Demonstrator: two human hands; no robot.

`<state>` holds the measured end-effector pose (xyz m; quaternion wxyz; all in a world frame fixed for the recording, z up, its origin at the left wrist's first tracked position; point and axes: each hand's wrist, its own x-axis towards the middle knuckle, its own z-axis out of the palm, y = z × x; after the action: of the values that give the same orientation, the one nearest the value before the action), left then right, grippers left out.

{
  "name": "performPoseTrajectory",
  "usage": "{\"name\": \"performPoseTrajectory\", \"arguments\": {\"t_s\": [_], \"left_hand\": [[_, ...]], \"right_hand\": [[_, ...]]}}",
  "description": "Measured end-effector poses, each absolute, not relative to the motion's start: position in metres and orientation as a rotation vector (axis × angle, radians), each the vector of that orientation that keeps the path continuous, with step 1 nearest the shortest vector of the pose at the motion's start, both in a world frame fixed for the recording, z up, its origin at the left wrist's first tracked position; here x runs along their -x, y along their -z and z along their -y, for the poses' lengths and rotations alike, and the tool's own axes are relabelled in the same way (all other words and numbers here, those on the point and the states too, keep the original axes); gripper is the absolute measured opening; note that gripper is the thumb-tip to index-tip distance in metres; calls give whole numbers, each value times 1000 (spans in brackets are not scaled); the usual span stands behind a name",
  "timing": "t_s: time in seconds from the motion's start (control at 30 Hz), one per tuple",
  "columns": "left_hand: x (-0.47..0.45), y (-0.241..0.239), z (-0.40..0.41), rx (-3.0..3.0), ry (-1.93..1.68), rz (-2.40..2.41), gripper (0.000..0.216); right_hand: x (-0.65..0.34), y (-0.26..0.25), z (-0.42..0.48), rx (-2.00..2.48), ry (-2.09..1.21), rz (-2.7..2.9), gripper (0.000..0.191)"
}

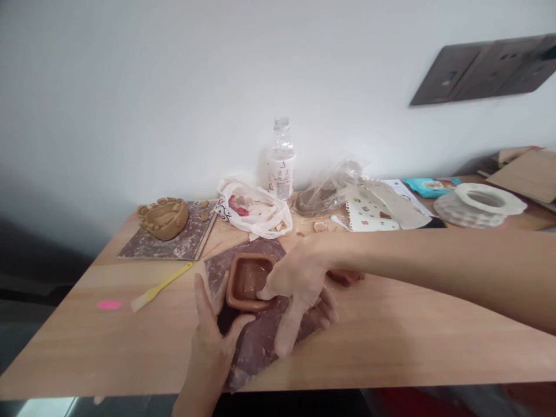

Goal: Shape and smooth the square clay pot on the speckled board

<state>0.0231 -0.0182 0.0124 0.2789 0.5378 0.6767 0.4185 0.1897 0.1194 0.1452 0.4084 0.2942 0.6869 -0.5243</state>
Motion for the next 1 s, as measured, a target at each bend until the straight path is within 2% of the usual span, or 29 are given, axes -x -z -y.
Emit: {"name": "performPoseTrajectory", "arguments": {"t_s": [0.13, 0.33, 0.5, 0.67, 0.9, 1.0], "left_hand": [[-23, -11, 18, -1435, -1123, -1816, 96], [-23, -11, 18, -1421, -1125, -1817, 95], [-25, -14, 18, -1405, -1143, -1793, 96], [-25, -15, 17, -1392, -1185, -1751, 98], [-21, -14, 14, -1373, -1156, -1725, 101], [-17, -16, 13, -1368, -1108, -1680, 104]], "right_hand": [[-188, -152, -126, -740, 1270, -1816, 95], [-183, -147, -127, -745, 1100, -1900, 109], [-185, -151, -128, -694, 1132, -1892, 102], [-187, -146, -132, -763, 1175, -1981, 119], [-185, -149, -120, -749, 1196, -1885, 98], [-186, -152, -120, -779, 1202, -1946, 107]]}}
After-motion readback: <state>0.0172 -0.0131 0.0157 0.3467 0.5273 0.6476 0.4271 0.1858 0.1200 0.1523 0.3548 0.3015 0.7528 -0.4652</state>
